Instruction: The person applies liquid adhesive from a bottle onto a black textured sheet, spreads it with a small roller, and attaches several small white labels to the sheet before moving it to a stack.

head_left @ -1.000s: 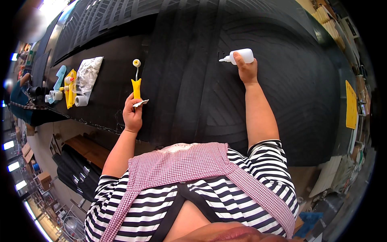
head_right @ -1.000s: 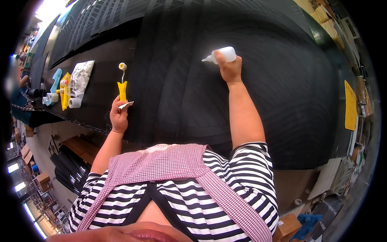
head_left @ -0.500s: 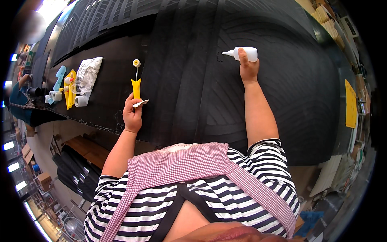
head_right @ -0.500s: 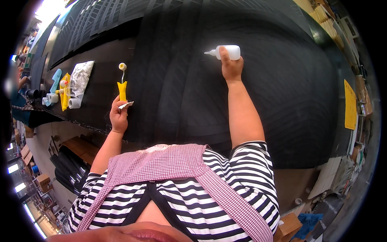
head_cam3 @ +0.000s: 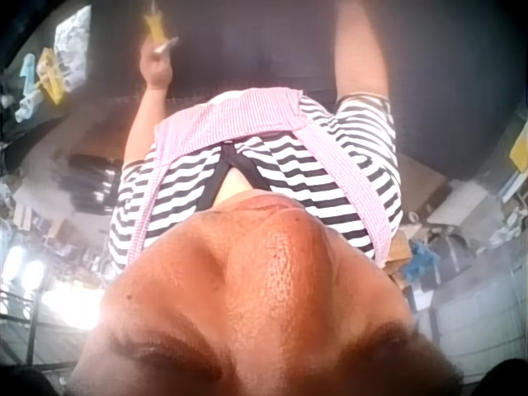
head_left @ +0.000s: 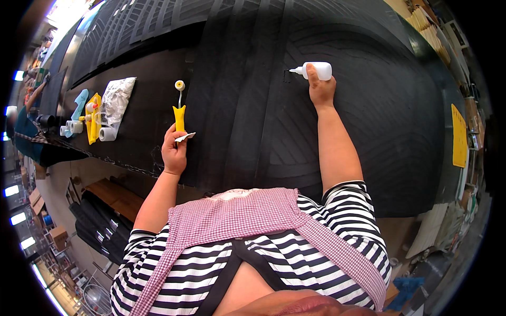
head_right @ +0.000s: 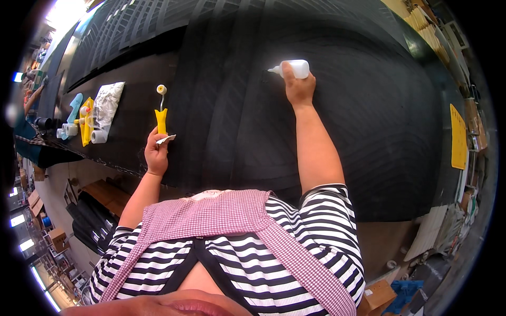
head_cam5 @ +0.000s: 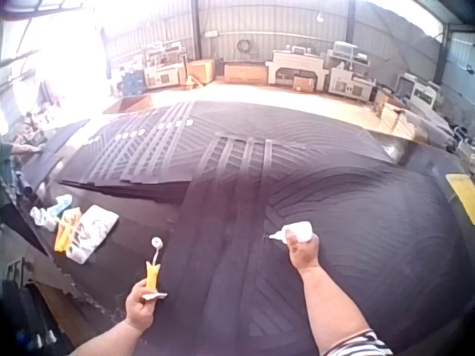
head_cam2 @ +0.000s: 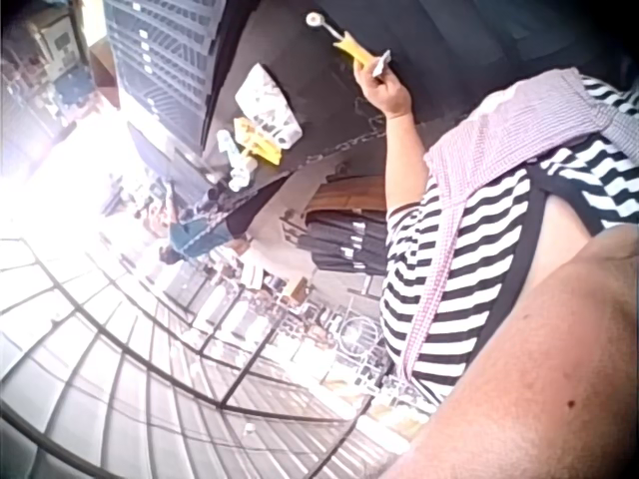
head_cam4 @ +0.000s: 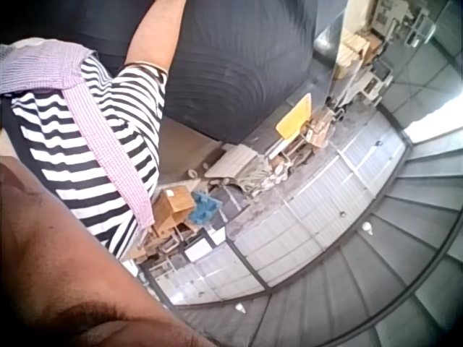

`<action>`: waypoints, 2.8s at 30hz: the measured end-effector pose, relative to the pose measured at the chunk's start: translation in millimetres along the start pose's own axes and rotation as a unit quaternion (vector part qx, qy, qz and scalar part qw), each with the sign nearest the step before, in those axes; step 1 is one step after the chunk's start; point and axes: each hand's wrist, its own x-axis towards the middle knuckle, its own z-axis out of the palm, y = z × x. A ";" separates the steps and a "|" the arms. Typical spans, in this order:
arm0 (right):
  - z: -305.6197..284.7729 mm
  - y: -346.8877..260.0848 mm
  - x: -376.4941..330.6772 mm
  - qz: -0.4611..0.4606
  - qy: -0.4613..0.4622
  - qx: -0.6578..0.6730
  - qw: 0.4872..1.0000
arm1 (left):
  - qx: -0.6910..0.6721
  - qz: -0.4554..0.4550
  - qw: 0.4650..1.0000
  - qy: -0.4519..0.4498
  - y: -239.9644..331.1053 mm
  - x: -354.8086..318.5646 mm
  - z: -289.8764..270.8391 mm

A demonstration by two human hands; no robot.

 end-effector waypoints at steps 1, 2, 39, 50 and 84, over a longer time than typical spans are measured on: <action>-0.8 2.1 -0.1 0.001 0.001 0.019 1.000 | -0.002 0.005 1.000 -0.001 0.3 0.7 0.3; -1.7 4.1 -0.2 -0.002 -0.001 0.030 1.000 | -0.004 0.011 1.000 -0.002 0.9 1.5 0.5; -35.4 -37.7 -15.6 0.244 -0.017 0.526 0.815 | 0.002 0.027 1.000 0.009 -1.2 -0.3 1.5; -59.7 -9.3 -53.7 0.252 0.010 0.821 0.512 | -0.281 -0.216 0.935 0.030 64.9 21.7 22.5; 32.0 -136.6 -142.3 0.087 -0.292 0.038 0.952 | -0.349 -0.309 0.874 -0.135 138.3 22.0 92.1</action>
